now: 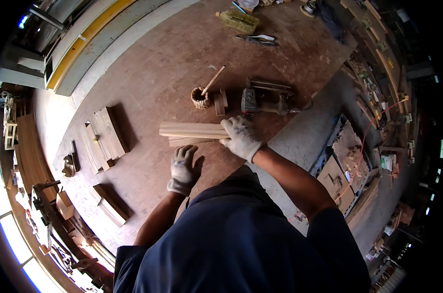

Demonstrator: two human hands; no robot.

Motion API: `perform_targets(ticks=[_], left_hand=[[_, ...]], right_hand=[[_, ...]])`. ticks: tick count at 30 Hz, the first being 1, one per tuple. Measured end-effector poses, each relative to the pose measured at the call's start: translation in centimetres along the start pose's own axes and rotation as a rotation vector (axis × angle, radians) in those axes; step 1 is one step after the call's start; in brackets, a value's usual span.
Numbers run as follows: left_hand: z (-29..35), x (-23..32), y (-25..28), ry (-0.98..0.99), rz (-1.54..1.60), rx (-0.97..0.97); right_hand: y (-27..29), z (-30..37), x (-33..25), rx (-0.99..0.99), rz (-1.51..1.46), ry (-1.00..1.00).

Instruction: The person assembles small wooden blocks by applying glue to their edges and joining them together. They use a nail gun to secure the pieces, repeating the process for multiple blocks on a workbench.

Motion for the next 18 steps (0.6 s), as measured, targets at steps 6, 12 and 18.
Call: perform_targets(ticks=[6, 12, 18], left_hand=[[1.5, -1.1, 3.4, 0.224, 0.072, 0.009], [2.9, -2.4, 2.5, 0.37, 0.122, -0.088], [3.0, -2.0, 2.0, 0.331, 0.1, -0.121]], right_hand=[[-2.4, -2.9, -3.8, -0.158, 0.105, 0.104], [-4.3, -3.3, -3.2, -0.13, 0.218, 0.11], [-4.1, -3.5, -2.2, -0.18, 0.241, 0.106]])
Point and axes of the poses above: each hand's wrist, its own z-axis away from the middle knuckle, its own y-axis out of the back of the hand, x = y × z, the point moved 2 cm from there along -z, towards the middle knuckle, and after that the axes turned 13 degrees about y, right-handed, at the moved point
